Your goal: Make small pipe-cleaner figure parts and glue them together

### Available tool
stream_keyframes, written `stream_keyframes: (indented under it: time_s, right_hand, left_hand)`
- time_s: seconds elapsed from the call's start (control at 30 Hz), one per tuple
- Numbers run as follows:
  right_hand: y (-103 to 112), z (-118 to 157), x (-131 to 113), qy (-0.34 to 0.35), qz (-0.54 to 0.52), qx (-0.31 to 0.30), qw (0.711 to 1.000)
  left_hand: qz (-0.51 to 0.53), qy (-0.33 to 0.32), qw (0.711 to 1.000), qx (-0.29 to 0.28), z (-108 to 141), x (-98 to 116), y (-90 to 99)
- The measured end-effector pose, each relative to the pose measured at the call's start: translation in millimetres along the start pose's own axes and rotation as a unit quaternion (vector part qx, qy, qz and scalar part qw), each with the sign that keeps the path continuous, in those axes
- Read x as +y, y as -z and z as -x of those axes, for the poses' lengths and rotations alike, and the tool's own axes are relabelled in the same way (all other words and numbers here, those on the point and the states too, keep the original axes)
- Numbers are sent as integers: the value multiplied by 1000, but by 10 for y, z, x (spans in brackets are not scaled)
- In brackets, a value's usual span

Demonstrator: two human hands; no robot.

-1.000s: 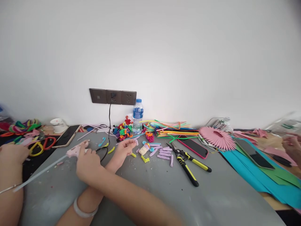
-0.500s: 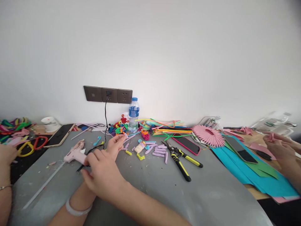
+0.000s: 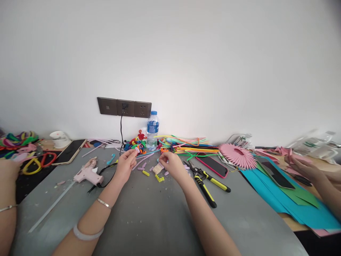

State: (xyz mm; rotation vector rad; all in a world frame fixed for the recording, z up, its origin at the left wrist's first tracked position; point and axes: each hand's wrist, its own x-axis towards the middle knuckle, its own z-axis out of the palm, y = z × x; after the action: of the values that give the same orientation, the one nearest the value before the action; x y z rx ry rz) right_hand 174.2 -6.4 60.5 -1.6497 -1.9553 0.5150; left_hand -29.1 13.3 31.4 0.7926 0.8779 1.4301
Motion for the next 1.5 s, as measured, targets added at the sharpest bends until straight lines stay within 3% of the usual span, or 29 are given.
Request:
stream_keyframes:
  time_s: [0.17,0.4,0.53,0.73,0.9,1.17,1.33,1.5]
  right_hand:
    - [-20,-315,59,8,-12,-54,998]
    - [-322,-587,-177,154,-26,-222,962]
    - [-466,-639,-270,190,3,-266,945]
    - [-576,-655,-266,185,23,-264,946]
    - [-516,-653,-260,162,-44,-250,954]
    - [-171,-681,15,21,-247,-104,963]
    - [-53,-494,169,-44,-346,-66,935]
    - [-95,-262,174,-93,-507,-155,843]
  left_hand:
    - [6,-4,1000,-8,-6,-3,-8]
    - [13,-10,1000,-19,-2,2,-5]
    - [12,-8,1000,-28,-5,-13,6]
    - [15,-7,999,-35,0,-24,-4]
    - [14,-4,999,-41,4,-17,-5]
    - [-34,-3,998,-50,45,-3,-32]
    - [-97,22,993,-55,73,-22,-64]
    - [-147,51,983,-93,101,-72,-62]
